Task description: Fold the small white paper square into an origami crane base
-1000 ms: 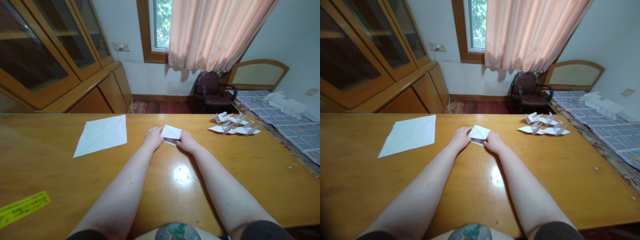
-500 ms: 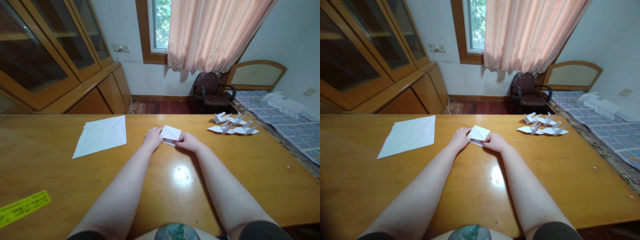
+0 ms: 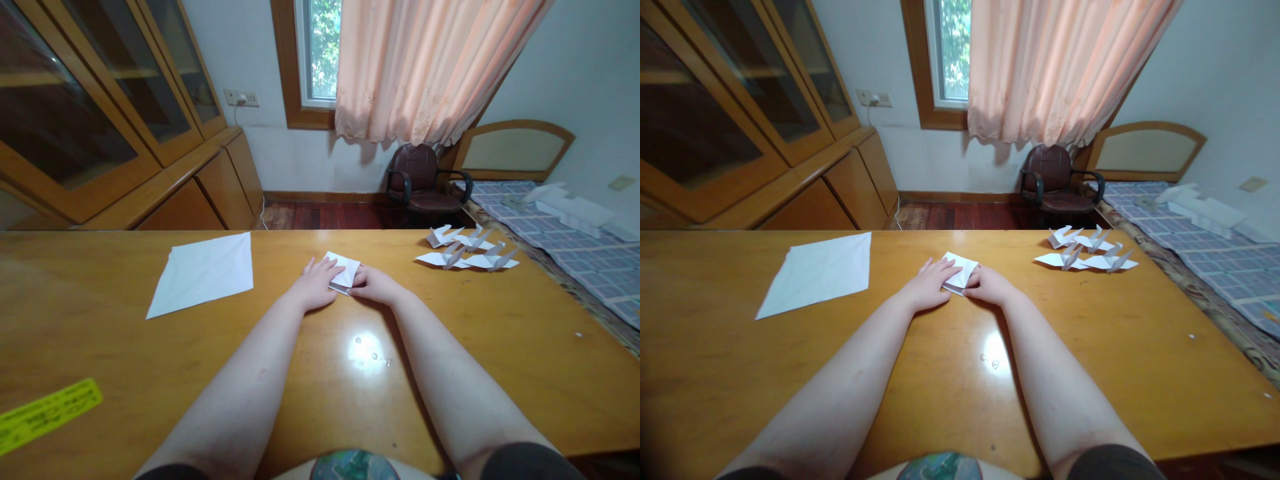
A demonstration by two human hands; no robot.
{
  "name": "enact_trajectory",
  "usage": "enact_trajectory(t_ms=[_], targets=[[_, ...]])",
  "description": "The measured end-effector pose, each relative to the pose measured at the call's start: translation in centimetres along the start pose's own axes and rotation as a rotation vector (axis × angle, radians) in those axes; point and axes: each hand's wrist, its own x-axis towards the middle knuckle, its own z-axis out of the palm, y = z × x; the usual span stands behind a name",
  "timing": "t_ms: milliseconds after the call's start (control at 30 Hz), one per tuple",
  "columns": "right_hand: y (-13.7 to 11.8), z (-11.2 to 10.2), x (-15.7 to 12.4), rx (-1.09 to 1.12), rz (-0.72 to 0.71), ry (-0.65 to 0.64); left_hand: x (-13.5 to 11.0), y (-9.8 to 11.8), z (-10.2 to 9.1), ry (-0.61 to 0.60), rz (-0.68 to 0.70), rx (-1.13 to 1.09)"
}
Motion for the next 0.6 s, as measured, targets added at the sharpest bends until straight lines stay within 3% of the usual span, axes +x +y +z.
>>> enact_trajectory(t_ms=[100,233,400,467,600], targets=[[-0.1,-0.2,0.0,0.055,-0.079,-0.039,0.0,-0.2,0.2,-0.004,-0.033,-0.028],[-0.3,-0.6,-0.5,0.071,-0.115,0.014,0.2,-0.5,0.4,-0.018,-0.038,-0.038],[0.2,-0.5,-0.6,-0.085,0.098,0.304,0.3,-0.5,0.4,-0.063,-0.026,-0.04],[0.5,-0.2,-0.3,-0.123,0.107,0.365,0.4,-0.5,0.4,-0.055,-0.008,-0.047],[0.7,0.5,0.3,-0.212,0.101,0.261,0.5,-0.6,0.6,-0.02,0.091,-0.072]])
